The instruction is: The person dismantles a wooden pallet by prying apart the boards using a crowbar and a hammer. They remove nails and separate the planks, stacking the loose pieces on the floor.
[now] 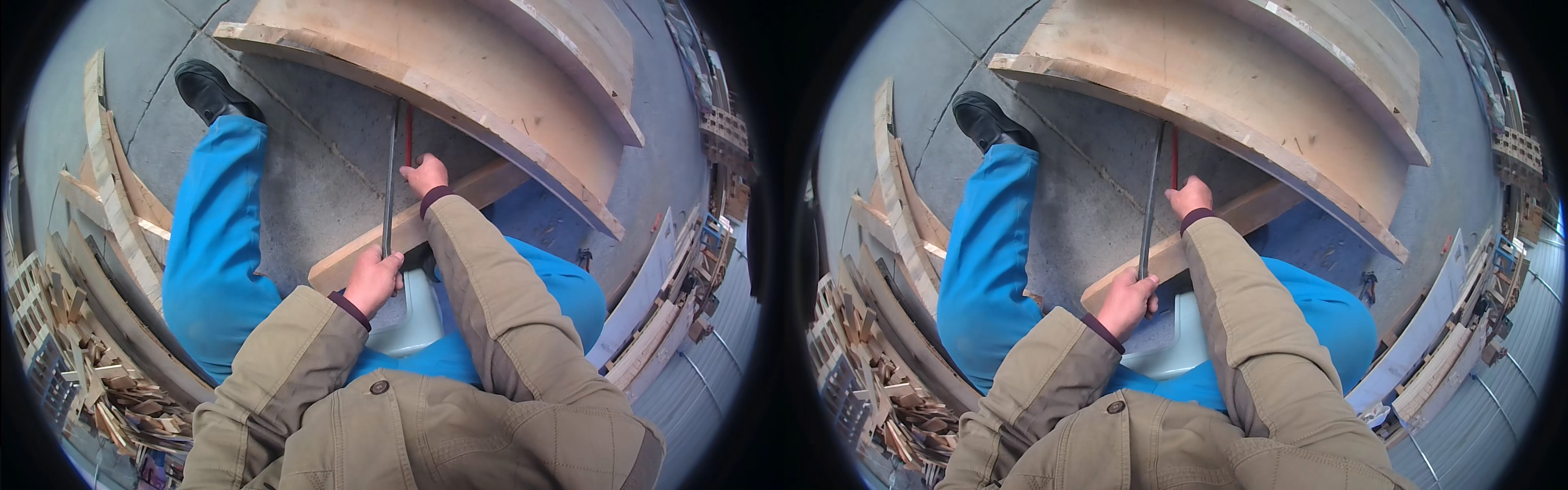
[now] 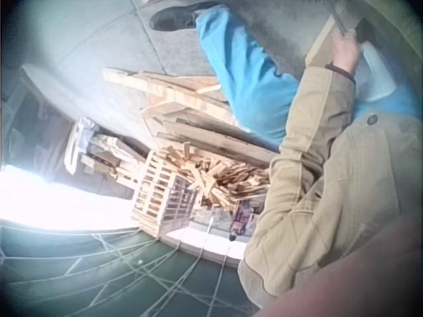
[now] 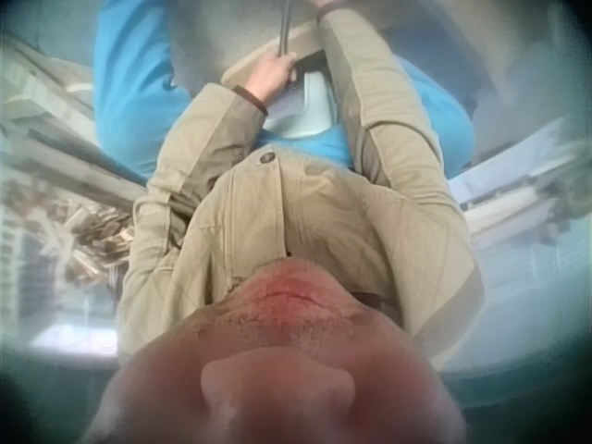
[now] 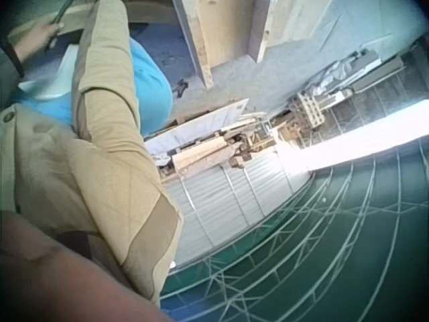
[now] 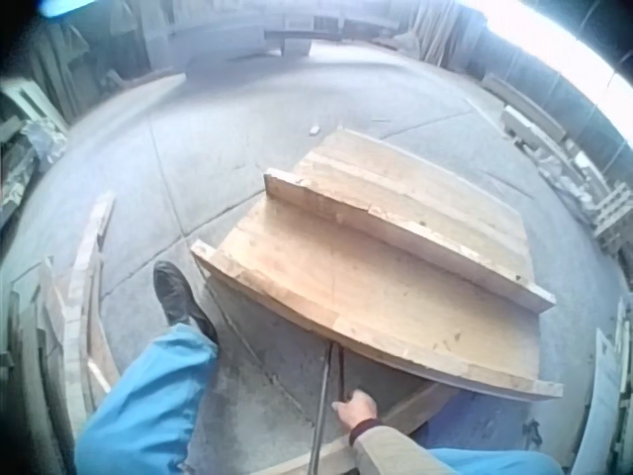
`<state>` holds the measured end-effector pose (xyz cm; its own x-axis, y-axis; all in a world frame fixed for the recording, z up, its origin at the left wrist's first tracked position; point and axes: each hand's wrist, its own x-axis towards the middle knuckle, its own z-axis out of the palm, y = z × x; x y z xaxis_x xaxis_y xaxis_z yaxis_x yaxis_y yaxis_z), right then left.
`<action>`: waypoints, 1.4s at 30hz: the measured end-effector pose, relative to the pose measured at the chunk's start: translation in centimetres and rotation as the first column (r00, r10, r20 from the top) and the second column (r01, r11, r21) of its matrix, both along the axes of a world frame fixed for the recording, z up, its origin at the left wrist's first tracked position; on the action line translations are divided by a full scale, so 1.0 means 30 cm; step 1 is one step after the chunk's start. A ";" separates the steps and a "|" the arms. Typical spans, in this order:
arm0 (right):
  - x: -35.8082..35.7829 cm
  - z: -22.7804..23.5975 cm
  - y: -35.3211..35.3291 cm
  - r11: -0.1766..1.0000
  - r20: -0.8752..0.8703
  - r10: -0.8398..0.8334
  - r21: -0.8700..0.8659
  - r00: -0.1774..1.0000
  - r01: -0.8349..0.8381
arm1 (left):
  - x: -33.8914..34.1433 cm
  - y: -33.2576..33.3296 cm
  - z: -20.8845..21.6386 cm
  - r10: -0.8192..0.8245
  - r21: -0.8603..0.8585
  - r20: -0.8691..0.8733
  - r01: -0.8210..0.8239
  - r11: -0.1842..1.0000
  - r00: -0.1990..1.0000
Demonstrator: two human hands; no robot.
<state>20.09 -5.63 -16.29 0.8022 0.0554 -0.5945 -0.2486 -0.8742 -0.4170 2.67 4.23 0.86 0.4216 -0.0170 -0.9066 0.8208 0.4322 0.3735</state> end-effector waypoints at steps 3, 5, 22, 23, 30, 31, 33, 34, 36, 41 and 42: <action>-0.036 0.038 -0.010 0.992 0.053 -0.124 0.008 0.991 0.124 | -0.018 0.000 -0.044 0.006 -0.020 -0.037 -0.006 1.000 0.999; -0.068 0.071 0.004 0.973 -0.014 -0.208 0.098 0.978 0.209 | -0.034 -0.008 -0.076 0.023 0.008 -0.002 -0.023 1.000 1.000; -0.301 0.266 0.239 0.808 -0.562 -0.102 0.434 0.821 0.397 | -0.159 0.034 -0.159 0.128 0.038 0.023 -0.129 0.991 0.992; -0.295 0.258 0.239 0.816 -0.566 -0.094 0.428 0.819 0.389 | -0.153 0.034 -0.157 0.121 0.040 0.012 -0.122 0.992 0.993; -0.303 0.208 0.248 0.830 -0.594 -0.099 0.393 0.798 0.396 | -0.140 0.035 -0.166 0.117 0.054 -0.064 -0.113 0.992 0.991; -0.303 0.204 0.248 0.819 -0.595 -0.095 0.409 0.798 0.403 | -0.139 0.034 -0.172 0.138 0.044 -0.045 -0.136 0.990 0.989; -0.299 0.200 0.246 0.814 -0.598 -0.107 0.405 0.794 0.415 | -0.137 0.031 -0.184 0.163 0.040 -0.052 -0.161 0.986 0.985; -0.294 0.199 0.244 0.814 -0.597 -0.112 0.404 0.794 0.418 | -0.135 0.029 -0.190 0.171 0.034 -0.039 -0.170 0.985 0.984; -0.285 0.195 0.239 0.816 -0.585 -0.118 0.404 0.803 0.414 | -0.131 0.025 -0.201 0.188 0.027 -0.028 -0.188 0.982 0.982; -0.290 0.189 0.237 0.820 -0.582 -0.109 0.405 0.806 0.403 | -0.135 0.014 -0.211 0.166 0.062 -0.024 -0.164 0.985 0.986; -0.295 0.189 0.238 0.824 -0.579 -0.110 0.402 0.808 0.400 | -0.138 0.012 -0.211 0.162 0.067 -0.026 -0.160 0.985 0.986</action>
